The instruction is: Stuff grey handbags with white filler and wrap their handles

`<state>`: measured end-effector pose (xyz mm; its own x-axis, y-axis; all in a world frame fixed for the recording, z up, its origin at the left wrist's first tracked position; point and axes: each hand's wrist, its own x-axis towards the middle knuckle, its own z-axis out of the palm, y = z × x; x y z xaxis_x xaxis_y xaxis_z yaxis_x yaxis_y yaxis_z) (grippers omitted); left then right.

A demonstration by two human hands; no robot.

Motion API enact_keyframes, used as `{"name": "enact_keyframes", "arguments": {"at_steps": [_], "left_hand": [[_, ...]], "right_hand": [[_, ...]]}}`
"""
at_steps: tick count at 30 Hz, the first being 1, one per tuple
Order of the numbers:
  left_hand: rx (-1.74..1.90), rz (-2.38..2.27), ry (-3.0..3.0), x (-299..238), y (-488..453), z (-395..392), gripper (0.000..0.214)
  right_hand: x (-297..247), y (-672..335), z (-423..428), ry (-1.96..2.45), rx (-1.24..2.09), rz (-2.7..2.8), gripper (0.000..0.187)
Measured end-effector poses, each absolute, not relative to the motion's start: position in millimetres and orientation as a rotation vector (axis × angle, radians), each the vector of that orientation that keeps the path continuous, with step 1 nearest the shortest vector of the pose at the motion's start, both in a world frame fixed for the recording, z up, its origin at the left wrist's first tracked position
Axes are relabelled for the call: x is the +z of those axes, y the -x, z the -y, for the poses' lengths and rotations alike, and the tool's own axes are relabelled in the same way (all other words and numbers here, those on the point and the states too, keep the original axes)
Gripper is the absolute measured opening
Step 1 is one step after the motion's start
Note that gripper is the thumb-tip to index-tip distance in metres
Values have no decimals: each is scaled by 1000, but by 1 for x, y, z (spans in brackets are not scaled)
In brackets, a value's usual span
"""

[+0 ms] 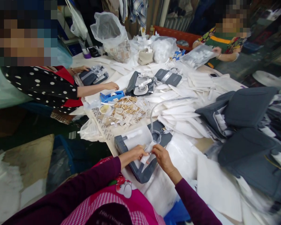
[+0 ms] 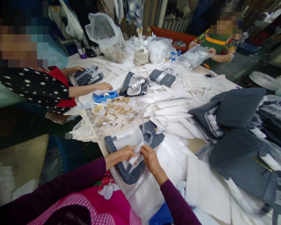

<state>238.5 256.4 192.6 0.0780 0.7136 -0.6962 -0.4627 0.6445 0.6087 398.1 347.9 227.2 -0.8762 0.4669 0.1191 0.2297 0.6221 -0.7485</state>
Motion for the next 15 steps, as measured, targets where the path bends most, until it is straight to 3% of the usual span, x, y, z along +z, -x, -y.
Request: {"name": "enact_keyframes", "arguments": {"at_steps": [3, 15], "left_hand": [[907, -1236, -232, 187, -241, -258, 21], [953, -1240, -165, 187, -245, -255, 23]], "right_hand": [[225, -387, -357, 423, 1158, 2648, 23], [218, -351, -367, 540, 1199, 2716, 17]]}}
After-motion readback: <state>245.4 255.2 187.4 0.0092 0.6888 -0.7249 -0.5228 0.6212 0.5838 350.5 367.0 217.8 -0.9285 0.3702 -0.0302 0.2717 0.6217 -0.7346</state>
